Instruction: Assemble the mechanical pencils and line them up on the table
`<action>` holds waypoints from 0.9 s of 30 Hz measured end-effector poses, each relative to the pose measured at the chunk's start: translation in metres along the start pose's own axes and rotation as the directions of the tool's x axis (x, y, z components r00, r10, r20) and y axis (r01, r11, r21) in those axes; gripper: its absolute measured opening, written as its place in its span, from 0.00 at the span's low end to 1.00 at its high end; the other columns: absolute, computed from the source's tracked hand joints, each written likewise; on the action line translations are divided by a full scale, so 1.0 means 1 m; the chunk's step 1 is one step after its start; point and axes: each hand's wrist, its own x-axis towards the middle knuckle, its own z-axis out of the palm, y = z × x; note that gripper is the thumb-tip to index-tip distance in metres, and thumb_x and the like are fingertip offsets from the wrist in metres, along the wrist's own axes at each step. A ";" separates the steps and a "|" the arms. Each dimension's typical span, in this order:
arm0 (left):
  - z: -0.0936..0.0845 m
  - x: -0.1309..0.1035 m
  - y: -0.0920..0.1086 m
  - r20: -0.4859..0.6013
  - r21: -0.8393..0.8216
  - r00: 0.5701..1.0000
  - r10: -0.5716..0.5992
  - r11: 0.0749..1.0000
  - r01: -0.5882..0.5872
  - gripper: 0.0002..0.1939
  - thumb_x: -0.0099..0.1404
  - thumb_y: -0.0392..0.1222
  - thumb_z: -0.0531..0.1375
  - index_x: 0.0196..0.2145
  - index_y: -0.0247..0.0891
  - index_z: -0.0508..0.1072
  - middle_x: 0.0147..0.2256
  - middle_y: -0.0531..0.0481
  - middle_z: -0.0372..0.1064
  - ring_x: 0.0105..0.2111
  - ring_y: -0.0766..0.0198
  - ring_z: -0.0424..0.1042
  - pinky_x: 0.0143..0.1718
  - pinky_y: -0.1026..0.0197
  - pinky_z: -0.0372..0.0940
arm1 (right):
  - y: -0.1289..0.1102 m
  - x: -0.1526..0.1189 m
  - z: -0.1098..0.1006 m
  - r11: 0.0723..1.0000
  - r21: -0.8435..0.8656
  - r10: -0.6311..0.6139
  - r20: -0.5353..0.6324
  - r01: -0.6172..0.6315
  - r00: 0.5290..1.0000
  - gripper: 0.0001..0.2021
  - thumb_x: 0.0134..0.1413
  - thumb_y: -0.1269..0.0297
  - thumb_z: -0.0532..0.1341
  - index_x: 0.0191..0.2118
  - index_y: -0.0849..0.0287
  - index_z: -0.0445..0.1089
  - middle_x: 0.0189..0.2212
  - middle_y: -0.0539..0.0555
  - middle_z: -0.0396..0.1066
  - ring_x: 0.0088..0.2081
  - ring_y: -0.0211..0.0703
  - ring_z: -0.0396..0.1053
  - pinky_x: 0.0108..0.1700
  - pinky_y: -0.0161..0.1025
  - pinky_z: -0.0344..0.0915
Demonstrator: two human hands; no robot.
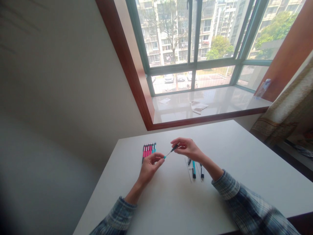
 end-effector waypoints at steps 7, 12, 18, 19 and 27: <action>0.002 0.000 0.007 0.017 0.033 1.000 0.013 0.999 -0.014 0.08 0.62 0.45 0.67 0.37 0.39 0.79 0.36 0.48 0.78 0.36 0.60 0.76 0.45 0.57 0.71 | 0.002 -0.002 0.014 0.999 0.050 -0.004 0.077 0.001 0.997 0.15 0.52 0.63 0.70 0.46 0.59 0.76 0.40 0.56 0.79 0.42 0.47 0.78 0.48 0.46 0.75; 0.003 0.000 0.012 0.026 0.021 1.000 0.010 1.000 -0.010 0.08 0.61 0.44 0.67 0.37 0.39 0.79 0.35 0.49 0.78 0.34 0.61 0.75 0.43 0.58 0.71 | 0.003 -0.003 0.019 0.998 0.063 0.001 0.094 -0.007 0.996 0.14 0.52 0.62 0.71 0.44 0.60 0.77 0.40 0.56 0.79 0.42 0.47 0.78 0.49 0.46 0.75; 0.004 0.000 0.012 0.026 0.012 0.999 0.030 0.999 -0.030 0.07 0.61 0.43 0.67 0.37 0.38 0.79 0.36 0.49 0.78 0.34 0.62 0.75 0.41 0.59 0.70 | 0.005 -0.004 0.019 1.000 0.013 -0.017 0.095 0.016 0.995 0.14 0.53 0.59 0.71 0.43 0.60 0.77 0.40 0.56 0.79 0.40 0.46 0.78 0.47 0.44 0.75; 0.005 0.000 0.012 0.023 0.026 0.999 0.039 0.999 -0.039 0.07 0.61 0.42 0.67 0.37 0.38 0.79 0.37 0.49 0.78 0.34 0.62 0.75 0.41 0.59 0.70 | 0.004 -0.004 0.019 0.999 -0.021 -0.024 0.089 0.026 0.996 0.14 0.53 0.58 0.70 0.44 0.59 0.77 0.40 0.56 0.79 0.40 0.46 0.78 0.47 0.44 0.75; 0.007 -0.006 0.018 0.020 0.301 0.981 0.195 0.934 -0.192 0.05 0.63 0.39 0.66 0.38 0.42 0.79 0.37 0.53 0.78 0.35 0.63 0.73 0.39 0.59 0.65 | 0.003 -0.007 0.021 0.929 -0.370 0.025 0.037 -0.010 0.999 0.15 0.59 0.52 0.66 0.31 0.58 0.76 0.25 0.51 0.78 0.28 0.42 0.75 0.34 0.37 0.69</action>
